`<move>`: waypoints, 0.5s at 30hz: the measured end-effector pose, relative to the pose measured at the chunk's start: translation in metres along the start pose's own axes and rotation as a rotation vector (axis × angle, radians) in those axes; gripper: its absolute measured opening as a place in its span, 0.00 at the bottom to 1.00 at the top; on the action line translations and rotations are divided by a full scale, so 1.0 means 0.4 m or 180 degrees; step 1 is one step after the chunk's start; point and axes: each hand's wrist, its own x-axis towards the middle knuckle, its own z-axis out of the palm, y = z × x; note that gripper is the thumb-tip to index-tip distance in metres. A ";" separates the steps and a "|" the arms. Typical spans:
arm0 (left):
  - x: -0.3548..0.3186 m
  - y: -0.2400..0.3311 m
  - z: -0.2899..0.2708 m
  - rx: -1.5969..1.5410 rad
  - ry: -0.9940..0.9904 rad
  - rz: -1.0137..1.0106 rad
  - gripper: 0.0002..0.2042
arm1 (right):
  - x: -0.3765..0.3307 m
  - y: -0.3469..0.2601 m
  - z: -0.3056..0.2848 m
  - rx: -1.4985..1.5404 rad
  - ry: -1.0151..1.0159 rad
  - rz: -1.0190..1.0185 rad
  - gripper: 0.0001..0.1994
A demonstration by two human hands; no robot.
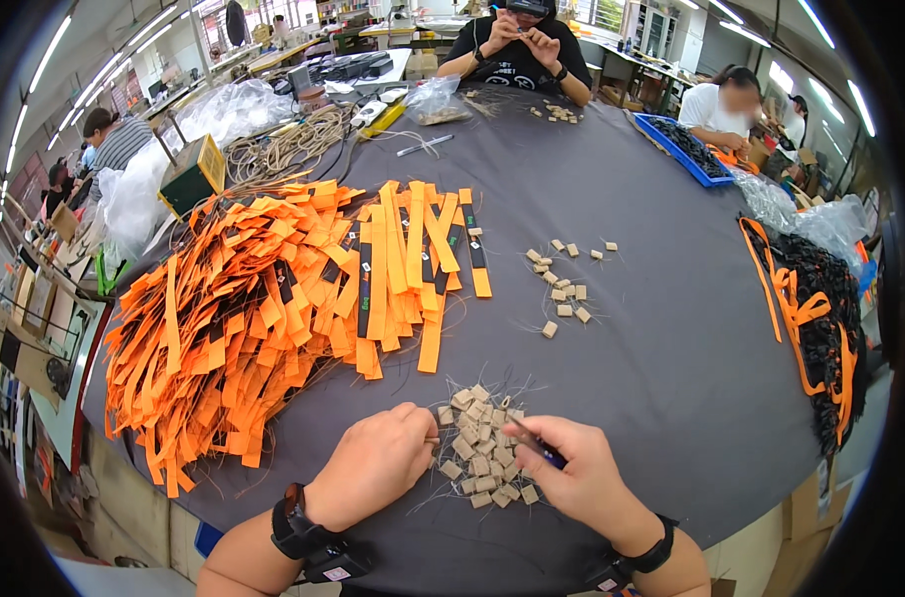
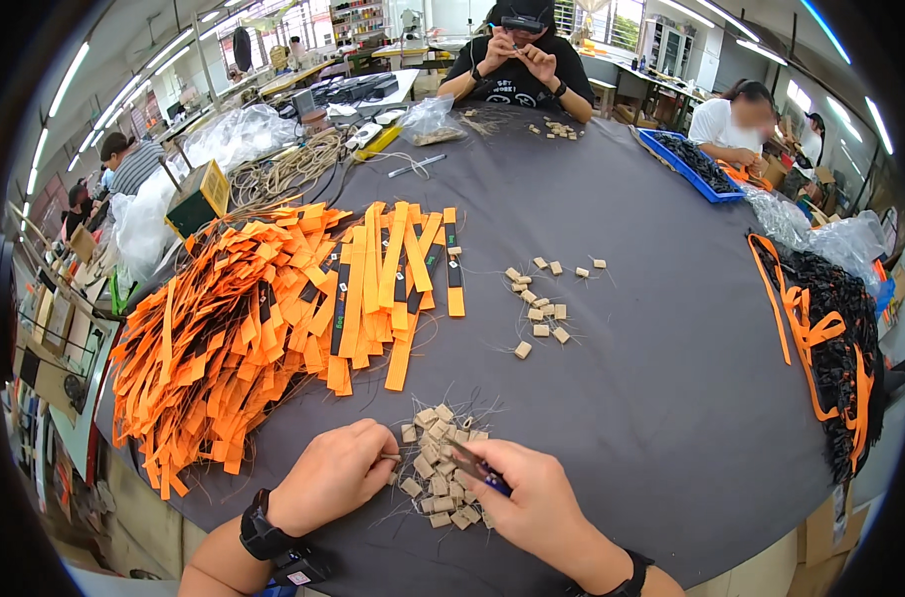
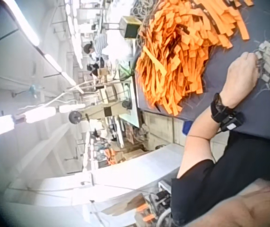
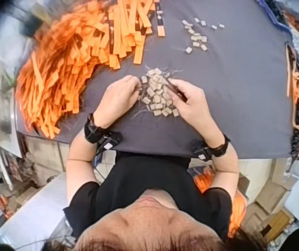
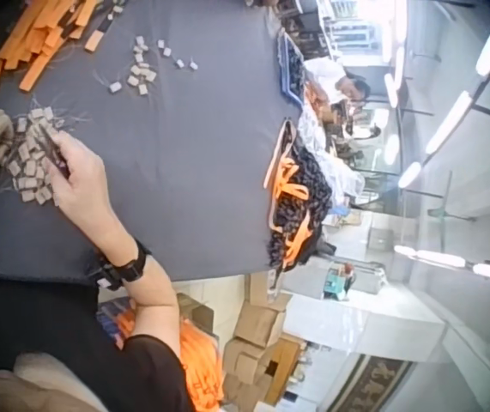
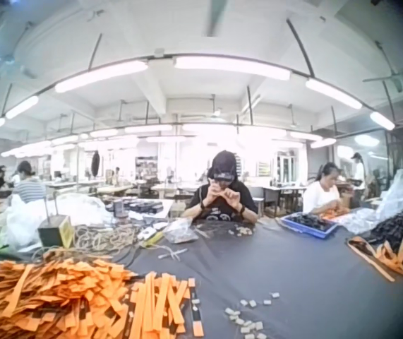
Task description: The person sits at a table in a workshop and repeatedly picks up small beige rectangular blocks. Using a small blue-handled tool, they manipulate the blocks, likely trimming or adjusting them, and place them into a growing pile on the table. The task is performed one item at a time in a repetitive manner.
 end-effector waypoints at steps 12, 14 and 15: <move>-0.031 0.096 0.020 -0.4824 -0.0434 -0.1189 0.10 | -0.032 -0.023 0.057 -0.0538 0.0407 -0.1167 0.18; -0.031 0.094 0.022 -0.4986 -0.0500 -0.1295 0.11 | -0.030 -0.024 0.052 -0.0721 0.0452 -0.1340 0.21; -0.031 0.092 0.024 -0.5066 -0.0534 -0.1349 0.11 | -0.030 -0.025 0.050 -0.0805 0.0451 -0.1382 0.22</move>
